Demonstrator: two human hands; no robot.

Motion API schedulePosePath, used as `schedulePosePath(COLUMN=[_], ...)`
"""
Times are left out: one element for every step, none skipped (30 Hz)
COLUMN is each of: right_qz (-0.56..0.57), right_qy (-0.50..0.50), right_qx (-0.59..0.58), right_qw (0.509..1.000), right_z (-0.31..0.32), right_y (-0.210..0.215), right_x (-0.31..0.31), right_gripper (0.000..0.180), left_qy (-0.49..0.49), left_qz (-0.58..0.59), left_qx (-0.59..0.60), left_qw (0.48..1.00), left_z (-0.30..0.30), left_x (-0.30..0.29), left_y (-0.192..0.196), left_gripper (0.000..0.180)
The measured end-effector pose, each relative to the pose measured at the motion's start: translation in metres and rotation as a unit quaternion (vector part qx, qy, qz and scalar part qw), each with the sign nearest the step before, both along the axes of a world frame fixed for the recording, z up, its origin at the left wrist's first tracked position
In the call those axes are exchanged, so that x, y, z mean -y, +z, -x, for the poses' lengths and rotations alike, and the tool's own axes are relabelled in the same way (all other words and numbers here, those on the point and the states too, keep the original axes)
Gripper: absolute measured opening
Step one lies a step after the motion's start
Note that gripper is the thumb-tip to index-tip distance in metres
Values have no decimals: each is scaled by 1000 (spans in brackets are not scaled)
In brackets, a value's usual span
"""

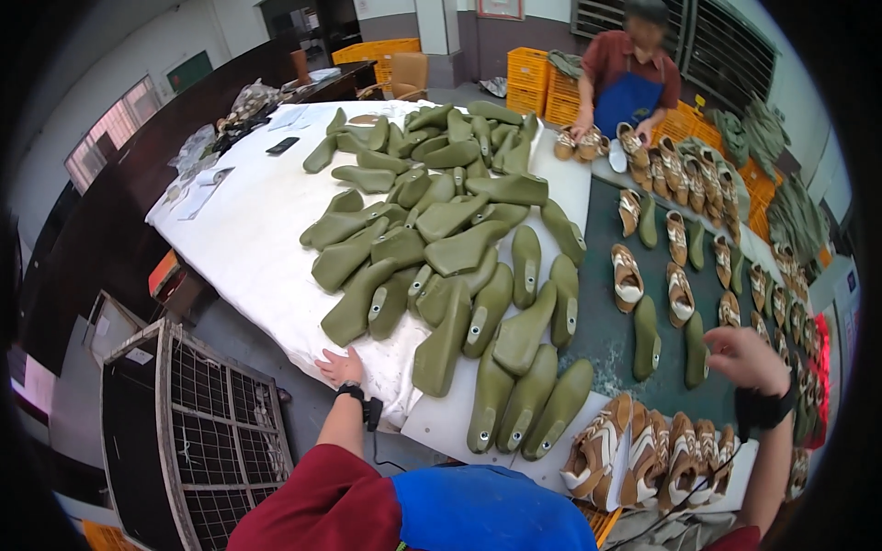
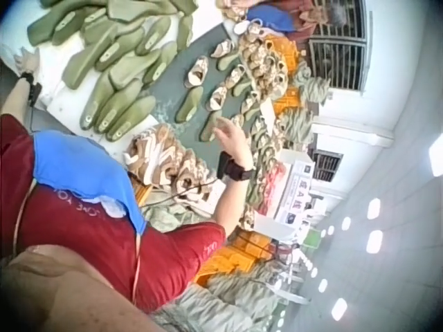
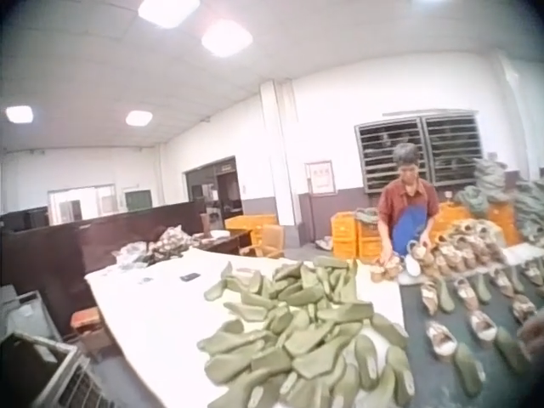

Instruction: Organizing shoes and shoe lasts on a conveyor belt and workbench in a factory setting.

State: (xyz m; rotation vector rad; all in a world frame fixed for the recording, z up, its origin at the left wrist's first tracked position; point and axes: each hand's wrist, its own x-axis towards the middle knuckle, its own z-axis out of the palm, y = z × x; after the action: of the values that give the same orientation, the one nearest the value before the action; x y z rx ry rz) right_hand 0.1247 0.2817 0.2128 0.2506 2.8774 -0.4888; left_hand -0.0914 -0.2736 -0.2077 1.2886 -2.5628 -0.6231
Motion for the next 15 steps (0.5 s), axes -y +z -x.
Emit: schedulePosePath(right_qz=[41,35,29,21,16,14,10,50,89,53,18,-24,-69,-121,-180], right_qy=[-28,-32,-43,-45,-48,-52,-74,-65,-60,-23,15,25,36,-38,-42], right_qx=[-11,-33,-57,-59,-44,-30,-28,-17,-2,39,79,58,37,74,-1], right_qw=[999,998,997,997,998,998,997,997,994,998,997,998,996,989,983], right_z=[11,22,31,40,48,51,49,52,54,56,61,60,56,54,47], right_y=[6,15,24,29,31,31,27,19,11,7,9,10,17,35,49], right_x=[-16,-20,-25,-29,-35,-41,-39,-40,-43,-50,-61,-80,-95,-110,-126], right_gripper=[31,30,29,29,28,28,28,29,30,30,30,30,31,33,31], left_qy=[5,38,64,69,68,67,57,70,79,88,97,96,94,87,80], left_qz=[-5,-7,-8,13,30,42,55,48,41,72,101,89,78,87,96], left_qx=[-2,3,7,33,37,32,30,37,50,46,36,56,75,82,88], left_qw=[1000,999,998,997,997,996,996,996,995,992,989,990,990,989,988], left_z=[4,5,11,11,15,18,22,26,19,12,12,10,11,16,21], left_x=[-7,-12,-23,-33,-37,-39,-43,-41,-36,-24,-18,-22,-24,-26,-30], left_y=[1,3,10,22,21,18,16,15,19,8,-4,5,17,13,9], left_gripper=[72,71,69,68,69,69,69,69,69,69,68,68,68,68,68])
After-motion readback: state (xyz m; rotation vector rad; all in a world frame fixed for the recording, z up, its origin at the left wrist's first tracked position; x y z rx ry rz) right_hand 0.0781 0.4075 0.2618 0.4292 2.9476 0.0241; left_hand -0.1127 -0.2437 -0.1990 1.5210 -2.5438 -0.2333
